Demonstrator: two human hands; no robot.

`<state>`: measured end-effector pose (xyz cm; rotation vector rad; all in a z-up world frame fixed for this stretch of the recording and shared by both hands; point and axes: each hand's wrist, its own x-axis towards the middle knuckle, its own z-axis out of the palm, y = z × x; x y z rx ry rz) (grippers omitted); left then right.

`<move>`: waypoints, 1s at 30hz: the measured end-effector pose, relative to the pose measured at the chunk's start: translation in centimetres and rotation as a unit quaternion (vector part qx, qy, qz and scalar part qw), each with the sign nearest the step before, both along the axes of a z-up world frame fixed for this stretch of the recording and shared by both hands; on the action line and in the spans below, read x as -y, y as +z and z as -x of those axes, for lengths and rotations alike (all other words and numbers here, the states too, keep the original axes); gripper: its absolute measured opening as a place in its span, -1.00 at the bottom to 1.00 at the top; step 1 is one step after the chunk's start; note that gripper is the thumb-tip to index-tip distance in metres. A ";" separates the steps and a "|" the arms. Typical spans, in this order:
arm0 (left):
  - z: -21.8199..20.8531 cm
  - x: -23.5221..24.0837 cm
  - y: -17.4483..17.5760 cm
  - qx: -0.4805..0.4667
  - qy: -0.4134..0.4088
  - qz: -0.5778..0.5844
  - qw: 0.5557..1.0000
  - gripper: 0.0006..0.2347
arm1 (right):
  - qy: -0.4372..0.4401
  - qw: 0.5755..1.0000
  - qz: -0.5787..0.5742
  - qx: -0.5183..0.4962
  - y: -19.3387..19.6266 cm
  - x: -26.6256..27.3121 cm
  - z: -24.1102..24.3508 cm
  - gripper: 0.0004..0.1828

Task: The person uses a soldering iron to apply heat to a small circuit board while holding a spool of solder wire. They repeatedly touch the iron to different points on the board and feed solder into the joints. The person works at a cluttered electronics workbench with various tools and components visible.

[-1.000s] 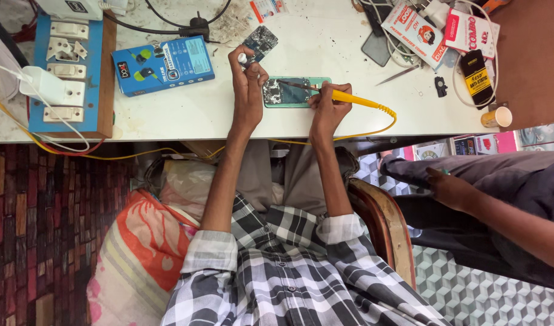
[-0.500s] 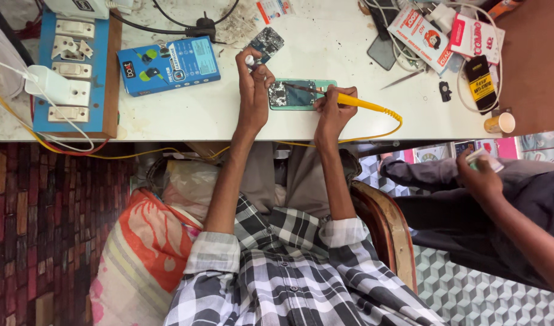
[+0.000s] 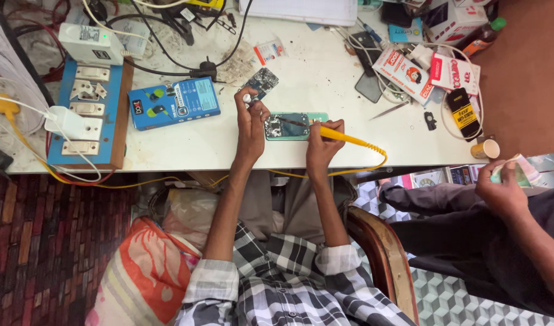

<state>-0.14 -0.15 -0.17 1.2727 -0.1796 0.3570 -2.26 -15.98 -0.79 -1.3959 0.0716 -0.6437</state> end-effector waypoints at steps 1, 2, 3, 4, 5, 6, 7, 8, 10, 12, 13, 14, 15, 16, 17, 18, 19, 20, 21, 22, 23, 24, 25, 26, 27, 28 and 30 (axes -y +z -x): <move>0.0 0.1 0.0 0.000 0.001 0.001 1.000 -0.61 | -0.002 1.000 -0.003 0.008 0.0 -0.1 0.1 -0.75; 0.0 0.0 0.1 0.000 0.002 0.002 1.000 -0.60 | -0.004 1.000 0.006 0.016 0.0 -0.3 0.1 -0.74; 0.0 0.0 0.1 0.000 0.003 0.002 1.000 -0.60 | -0.006 1.000 0.016 0.023 0.1 -0.4 0.2 -0.73; 0.0 0.0 0.2 0.000 0.005 0.001 1.000 -0.59 | -0.008 0.999 0.024 0.030 0.1 -0.6 0.4 -0.71; 0.1 0.0 0.2 0.000 0.007 -0.001 1.000 -0.59 | -0.018 0.999 0.034 0.019 0.3 -0.8 0.6 -0.71; 0.0 0.1 0.2 0.001 0.006 -0.004 1.000 -0.58 | -0.031 0.999 0.042 0.009 0.5 -1.1 0.7 -0.71; 0.0 0.0 0.3 -0.002 0.002 0.005 1.000 -0.58 | -0.044 0.998 0.051 -0.001 0.8 -1.4 0.8 -0.71; 0.0 0.1 0.2 -0.005 -0.003 0.014 1.000 -0.58 | -0.050 0.997 0.064 -0.006 1.2 -1.6 0.9 -0.71; 0.0 0.3 0.2 -0.004 -0.011 0.032 0.999 -0.58 | -0.064 0.994 0.093 -0.014 2.0 -2.1 1.1 -0.72; 0.0 0.4 0.1 0.003 -0.015 0.047 0.999 -0.58 | -0.045 0.993 0.112 0.005 2.8 -2.7 1.3 -0.70; 0.1 0.4 0.1 0.004 -0.014 0.044 0.999 -0.59 | -0.035 0.992 0.123 0.013 3.2 -2.9 1.4 -0.69; 0.0 0.3 0.1 0.006 -0.012 0.039 0.999 -0.59 | -0.042 0.990 0.134 0.004 3.7 -3.2 1.3 -0.68; -0.1 0.3 0.2 0.007 -0.010 0.035 0.999 -0.60 | -0.048 0.988 0.145 -0.006 4.1 -3.5 1.1 -0.67; 0.0 0.3 0.1 0.003 -0.009 0.028 1.000 -0.60 | -0.053 0.986 0.155 -0.018 4.4 -3.8 1.3 -0.66; 0.2 0.2 0.1 -0.001 -0.009 0.022 1.000 -0.61 | -0.068 0.980 0.188 -0.012 4.6 -3.8 1.4 -0.65; 0.2 0.1 0.2 -0.004 -0.007 0.015 1.000 -0.62 | -0.081 0.972 0.221 -0.004 4.9 -4.0 1.3 -0.64; 0.1 0.1 0.3 -0.008 -0.008 0.012 1.000 -0.62 | -0.095 0.963 0.253 0.004 5.2 -4.1 1.2 -0.64; 0.1 0.1 0.3 -0.012 -0.009 0.011 1.000 -0.62 | -0.097 0.960 0.261 0.003 5.3 -4.1 1.1 -0.64; 0.2 0.1 0.4 -0.017 -0.010 0.009 1.000 -0.63 | -0.100 0.958 0.270 0.002 5.4 -4.2 1.0 -0.65; 0.2 0.0 0.4 -0.012 -0.011 0.009 1.000 -0.63 | -0.103 0.955 0.278 0.001 5.4 -4.2 1.0 -0.66; 0.2 0.0 0.4 -0.007 -0.011 0.010 1.000 -0.63 | -0.115 0.950 0.289 0.009 5.5 -4.3 0.9 -0.67; 0.3 0.0 0.4 -0.002 -0.011 0.011 1.000 -0.64 | -0.127 0.945 0.301 0.017 5.5 -4.4 0.8 -0.68; 0.3 0.0 0.5 -0.012 -0.011 0.009 1.000 -0.64 | -0.139 0.940 0.312 0.025 5.6 -4.3 0.7 -0.69; 0.3 0.0 0.5 -0.021 -0.011 0.007 1.000 -0.63 | -0.148 0.935 0.322 0.016 5.8 -4.2 0.5 -0.69; 0.3 0.0 0.5 -0.030 -0.011 0.005 0.999 -0.63 | -0.157 0.930 0.332 0.007 6.0 -3.9 0.4 -0.67; 0.3 0.0 0.5 -0.027 -0.014 0.014 0.999 -0.63 | -0.166 0.925 0.341 -0.004 6.2 -3.7 0.3 -0.66; 0.3 0.1 0.5 -0.022 -0.020 0.034 0.999 -0.63 | -0.145 0.928 0.341 -0.048 6.8 -2.8 0.3 -0.57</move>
